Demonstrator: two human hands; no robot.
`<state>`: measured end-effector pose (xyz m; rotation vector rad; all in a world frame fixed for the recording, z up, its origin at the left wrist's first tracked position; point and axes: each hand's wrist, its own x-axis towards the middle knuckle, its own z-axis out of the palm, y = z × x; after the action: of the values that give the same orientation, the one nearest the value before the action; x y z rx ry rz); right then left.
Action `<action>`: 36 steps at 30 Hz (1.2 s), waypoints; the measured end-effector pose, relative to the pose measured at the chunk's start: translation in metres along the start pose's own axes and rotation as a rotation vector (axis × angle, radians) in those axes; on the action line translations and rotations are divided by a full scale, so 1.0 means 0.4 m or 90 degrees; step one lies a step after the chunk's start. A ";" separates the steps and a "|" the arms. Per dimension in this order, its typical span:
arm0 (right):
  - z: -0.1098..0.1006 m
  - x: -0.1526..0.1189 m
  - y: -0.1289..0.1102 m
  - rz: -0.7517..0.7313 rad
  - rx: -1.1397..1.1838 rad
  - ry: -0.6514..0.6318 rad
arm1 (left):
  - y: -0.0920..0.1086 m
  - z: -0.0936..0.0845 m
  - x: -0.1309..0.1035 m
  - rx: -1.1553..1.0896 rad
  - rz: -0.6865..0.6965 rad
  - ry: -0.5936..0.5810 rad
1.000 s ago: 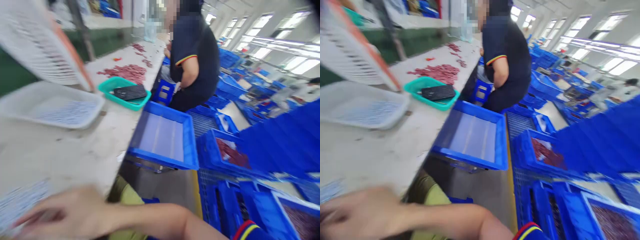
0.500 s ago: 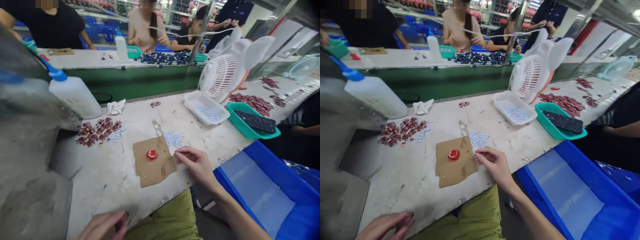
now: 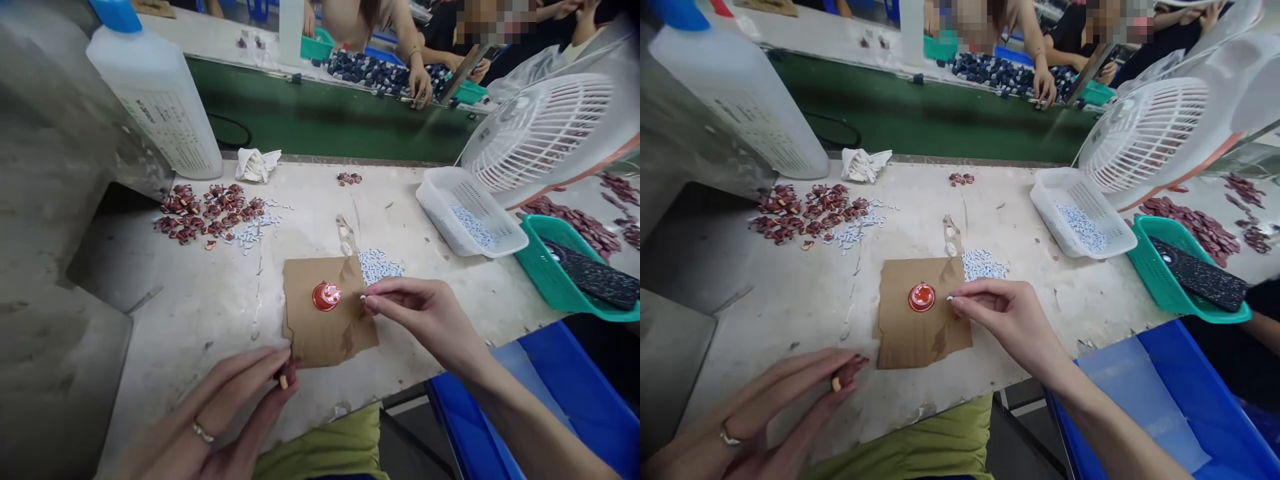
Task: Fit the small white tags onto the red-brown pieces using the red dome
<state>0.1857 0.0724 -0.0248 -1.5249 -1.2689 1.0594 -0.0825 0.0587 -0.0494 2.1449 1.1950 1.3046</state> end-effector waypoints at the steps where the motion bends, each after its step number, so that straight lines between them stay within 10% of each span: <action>1: 0.002 0.007 -0.008 -0.027 -0.032 0.000 | -0.003 0.000 0.009 0.017 0.020 -0.007; 12: 0.011 0.051 -0.032 -0.329 -0.342 -0.100 | -0.052 0.040 0.076 0.042 0.009 -0.043; 36: 0.055 0.002 -0.061 -0.306 -0.152 -0.042 | -0.008 0.059 0.084 0.002 -0.048 -0.035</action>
<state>0.1585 0.0780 -0.0074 -1.2633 -1.7483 0.6669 -0.0566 0.0905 -0.0450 2.1028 1.2430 1.2051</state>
